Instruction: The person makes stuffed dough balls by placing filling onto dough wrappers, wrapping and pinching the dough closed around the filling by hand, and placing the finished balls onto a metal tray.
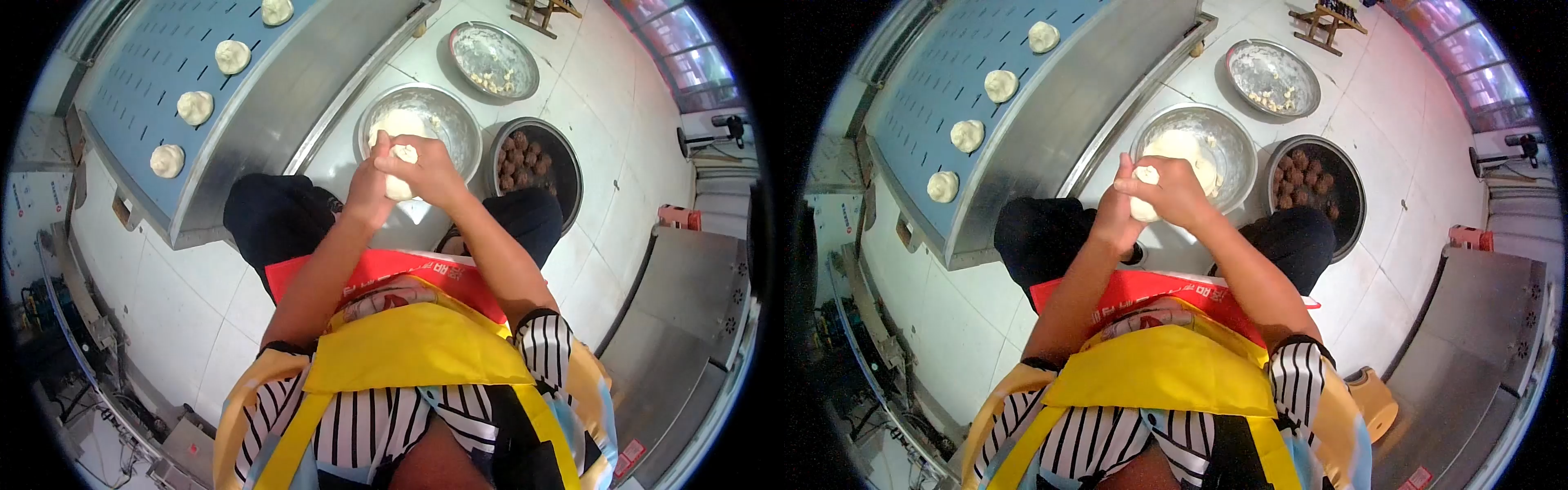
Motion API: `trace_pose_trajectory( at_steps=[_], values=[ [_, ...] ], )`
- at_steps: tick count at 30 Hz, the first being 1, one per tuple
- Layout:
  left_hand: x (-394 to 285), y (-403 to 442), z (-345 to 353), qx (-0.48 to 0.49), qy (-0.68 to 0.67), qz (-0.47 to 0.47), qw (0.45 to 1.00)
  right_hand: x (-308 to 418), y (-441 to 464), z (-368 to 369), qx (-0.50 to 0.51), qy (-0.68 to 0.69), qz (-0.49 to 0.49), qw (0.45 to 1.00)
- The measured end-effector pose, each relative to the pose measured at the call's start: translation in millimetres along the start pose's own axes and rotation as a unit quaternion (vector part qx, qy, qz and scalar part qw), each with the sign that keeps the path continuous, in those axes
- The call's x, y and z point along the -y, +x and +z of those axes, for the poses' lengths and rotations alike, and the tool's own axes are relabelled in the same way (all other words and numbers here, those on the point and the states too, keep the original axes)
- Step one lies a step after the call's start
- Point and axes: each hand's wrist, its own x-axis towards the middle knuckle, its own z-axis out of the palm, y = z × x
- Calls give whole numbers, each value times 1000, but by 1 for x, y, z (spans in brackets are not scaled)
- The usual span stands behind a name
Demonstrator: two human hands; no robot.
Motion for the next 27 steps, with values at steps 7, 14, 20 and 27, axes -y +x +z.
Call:
trace_pose_trajectory(
  at_steps=[7, 14, 20, 27],
  values=[
    [-2, -4, -5, 17, -1, -5, 1000, 1, -1, 4, 6, -5, -37, 999],
    [-22, -17, -1, 49, 25, -59, 997, 21, -5, -4, 105, 24, 5, 994],
    [-10, -8, -11, 65, -49, -34, 996, 4, 1, 10, -31, 1, -161, 987],
    [-7, -6, -10, 51, -80, -18, 995, 6, 2, 10, -55, -117, -102, 986]
  ],
)
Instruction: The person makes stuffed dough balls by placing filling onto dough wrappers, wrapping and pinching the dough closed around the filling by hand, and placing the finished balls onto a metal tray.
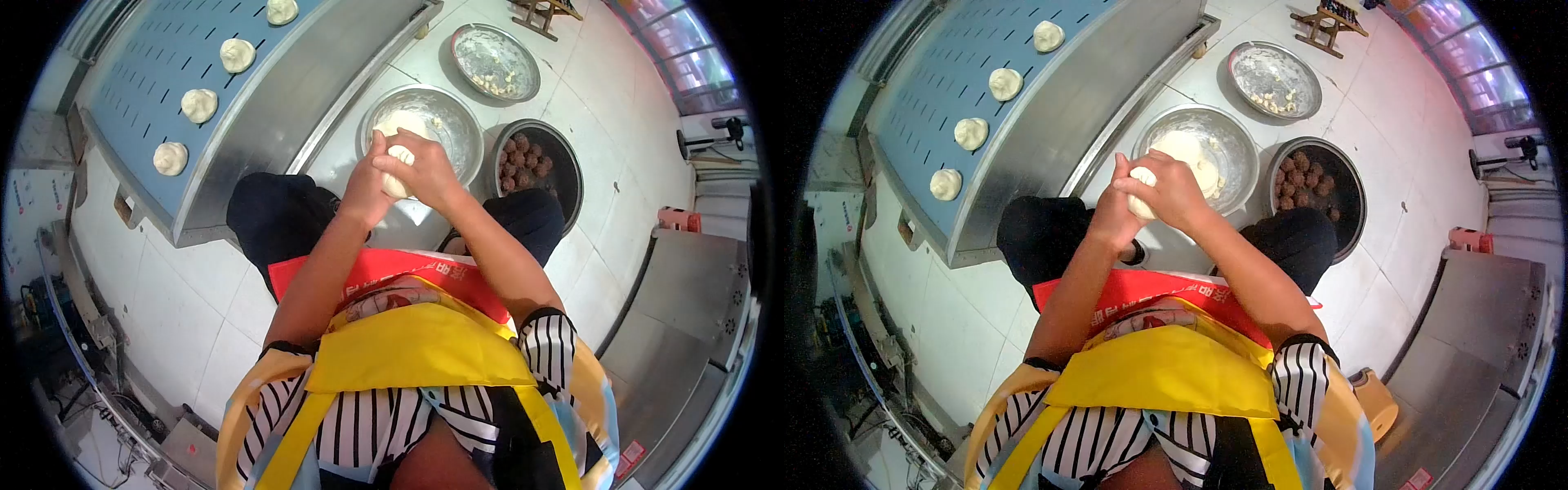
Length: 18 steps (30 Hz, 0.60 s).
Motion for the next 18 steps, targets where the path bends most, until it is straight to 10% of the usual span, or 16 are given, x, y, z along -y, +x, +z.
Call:
trace_pose_trajectory(
  at_steps=[3, 6, 9, 13, 18],
  values=[
    [-15, -8, -9, 53, 203, -72, 975, 4, -3, -8, 105, 137, 52, 984],
    [-9, -7, -5, 5, 90, -75, 993, 16, 1, -16, 180, 164, 201, 949],
    [4, -1, -4, 1, -1, 25, 1000, 5, 3, 0, 34, 28, 2, 999],
    [-21, -14, -7, 53, 168, -89, 980, 11, 0, -10, 119, 127, 32, 984],
    [1, -5, -1, -18, 3, 21, 1000, 8, 5, 1, 55, 7, 6, 998]
  ],
)
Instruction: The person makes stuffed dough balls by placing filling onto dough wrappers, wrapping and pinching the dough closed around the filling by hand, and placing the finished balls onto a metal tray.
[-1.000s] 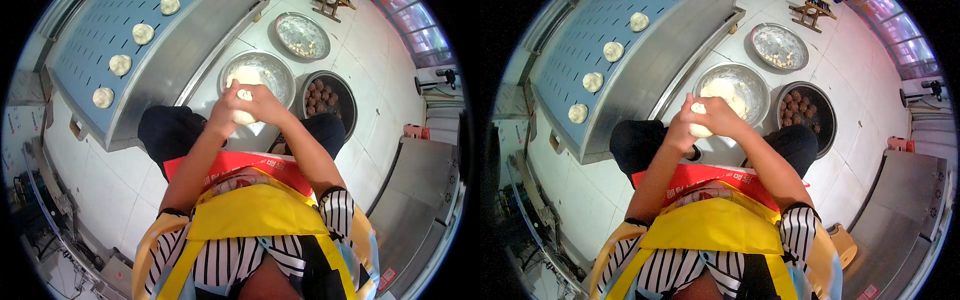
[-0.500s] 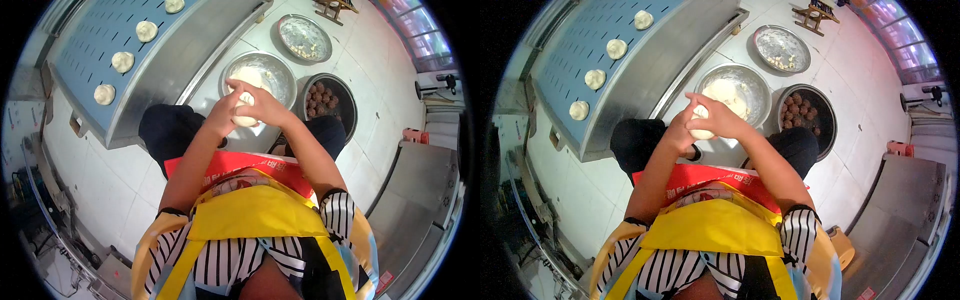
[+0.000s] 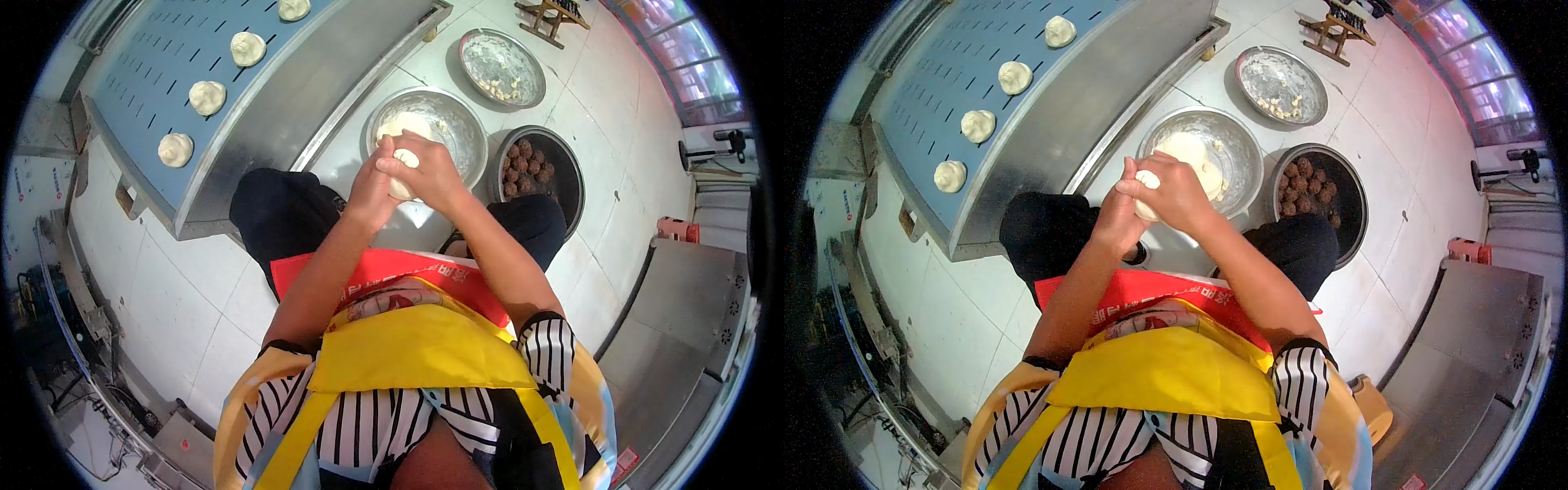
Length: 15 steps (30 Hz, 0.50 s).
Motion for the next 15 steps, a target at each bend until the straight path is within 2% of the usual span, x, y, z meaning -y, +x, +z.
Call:
trace_pose_trajectory(
  at_steps=[1, 3, 5, 7, 8, 9, 11, 12, 15],
  values=[
    [-5, -2, -2, 31, 108, -14, 994, 1, -2, -2, 29, 59, 14, 998],
    [-20, -6, -12, 92, 318, -40, 943, 4, -5, -7, 65, 129, 36, 989],
    [-9, 1, -21, 48, 255, 7, 966, 3, -3, -8, 57, 107, 46, 992],
    [1, 1, -4, -2, 46, 16, 999, 1, 0, -2, 13, 82, 26, 996],
    [4, -3, 3, -25, 30, 53, 998, 0, 2, 3, -18, 93, 7, 996],
    [2, -3, 1, -14, 52, 34, 998, 4, 2, 5, -48, 103, -8, 993],
    [-6, -6, -10, 7, 95, -7, 995, 10, 0, -9, 60, 149, 36, 986],
    [-22, -12, -8, 40, 128, -82, 988, 13, -1, -15, 113, 171, 58, 977],
    [-3, 0, -11, 19, 102, 25, 994, 1, 1, 0, 22, 129, 62, 990]
  ],
)
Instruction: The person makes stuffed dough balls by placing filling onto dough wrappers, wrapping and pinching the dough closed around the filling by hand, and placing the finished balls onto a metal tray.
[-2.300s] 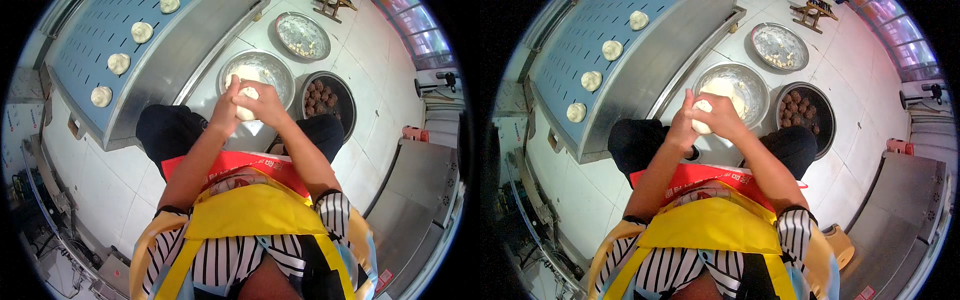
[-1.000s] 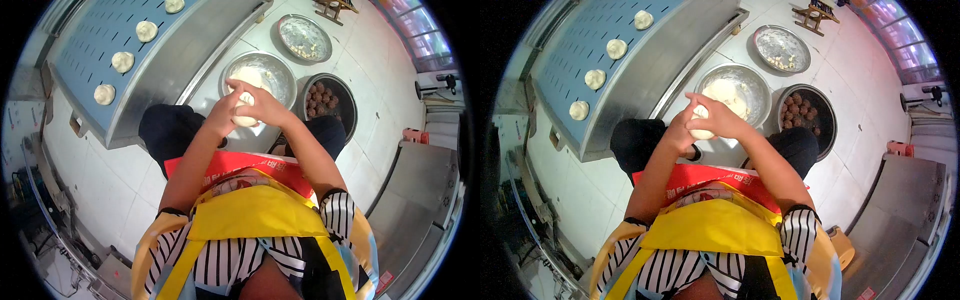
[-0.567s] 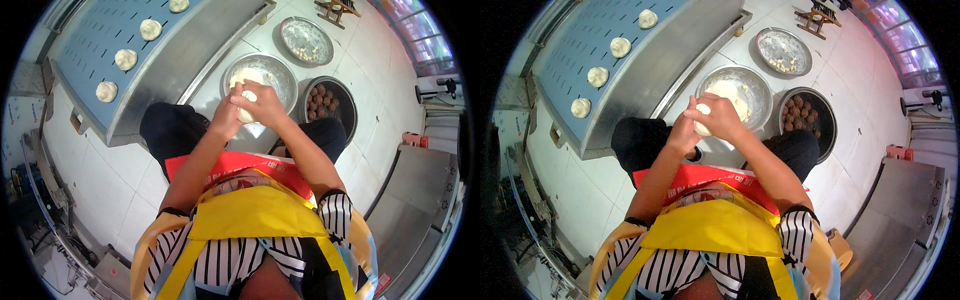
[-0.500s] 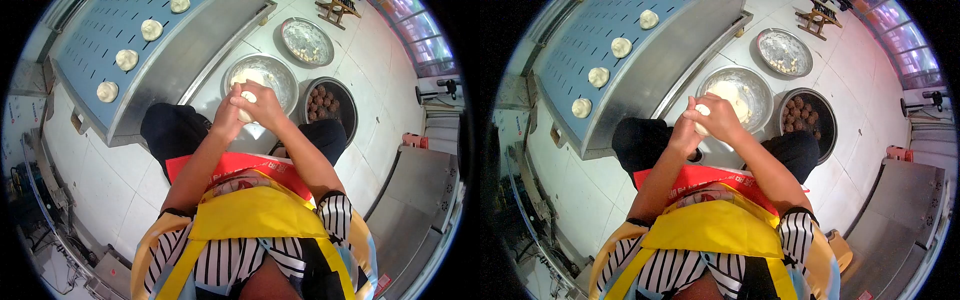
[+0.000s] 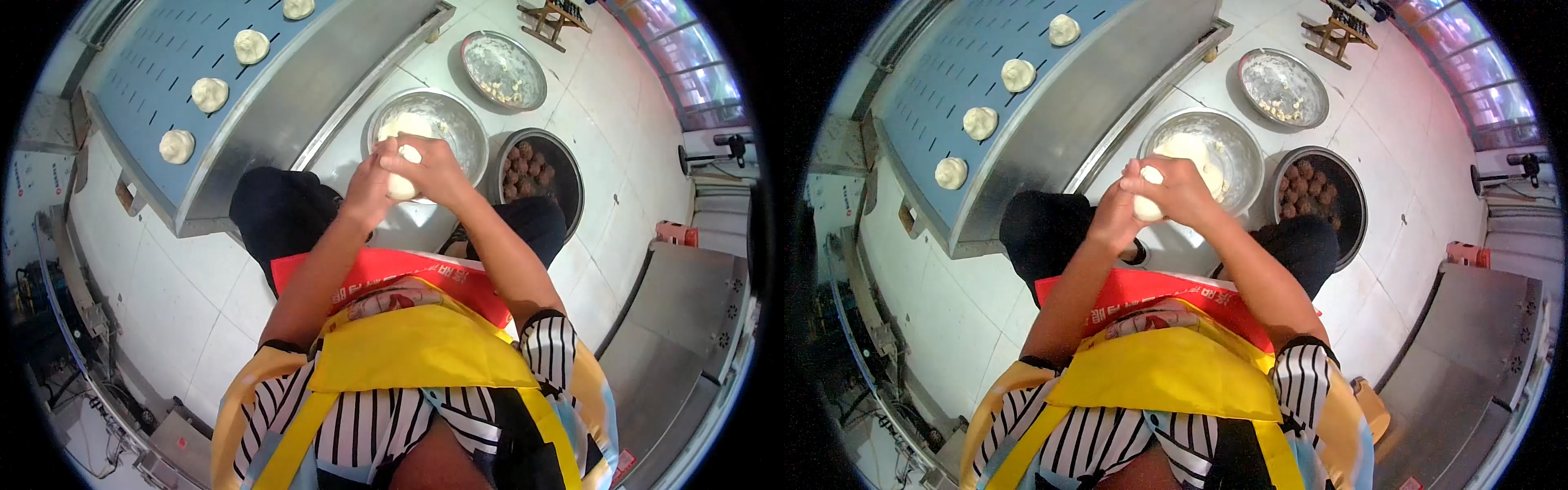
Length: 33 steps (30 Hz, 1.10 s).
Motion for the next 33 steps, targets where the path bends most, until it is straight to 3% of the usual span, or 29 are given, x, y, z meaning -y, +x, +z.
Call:
trace_pose_trajectory(
  at_steps=[1, 3, 4, 5, 6, 8, 9, 12, 15, 16, 18, 20, 22, 23, 25, 28, 31, 33],
  values=[
    [5, -1, 6, -48, -28, 24, 998, -1, 2, 2, -15, -12, -34, 999],
    [-1, -2, 7, -35, -15, 34, 999, -2, 4, 5, -45, -32, -97, 994],
    [-3, -5, 9, -29, -9, 36, 999, -2, 3, 3, 0, -5, -75, 997],
    [-16, -9, 2, 2, 19, -53, 998, -1, 3, -3, 44, 21, -53, 997],
    [-13, -7, 2, 2, 29, -50, 998, -1, 1, -7, 87, 48, -30, 995],
    [-5, 0, -2, 2, 50, -38, 998, -4, 1, -2, 24, -15, -5, 1000],
    [2, 2, 4, -12, -20, 11, 1000, -5, 4, 1, -7, -46, 5, 999],
    [11, 1, 8, -46, -37, 60, 996, -8, 6, 2, -18, -20, -119, 993],
    [-16, -11, 9, -23, -1, -72, 997, -7, 3, -6, 72, 5, -58, 996],
    [-20, -10, 8, -13, 0, -106, 994, -6, 3, -6, 45, -18, -31, 998],
    [-3, -3, 8, -24, -24, -17, 999, -4, 5, -2, -5, -63, 18, 998],
    [4, 1, 5, -31, -29, 28, 999, 0, 5, 0, -10, -35, -37, 999],
    [-15, -3, -4, 17, 35, -73, 997, -6, 4, -2, 30, 35, -82, 996],
    [-22, -5, -6, 42, 67, -123, 989, -8, 2, -2, 23, 43, -49, 998],
    [-12, -6, 4, -1, 36, -71, 997, -11, 2, 1, 12, 60, 12, 998],
    [-6, -2, 10, -52, 10, -38, 998, -12, 6, 3, -11, -49, 40, 998],
    [-8, -1, 6, -60, 18, -33, 997, -20, 11, 1, -59, -159, -232, 958],
    [-7, 0, 4, -97, 67, 7, 993, -6, 2, -4, -124, -258, -191, 939]
  ],
)
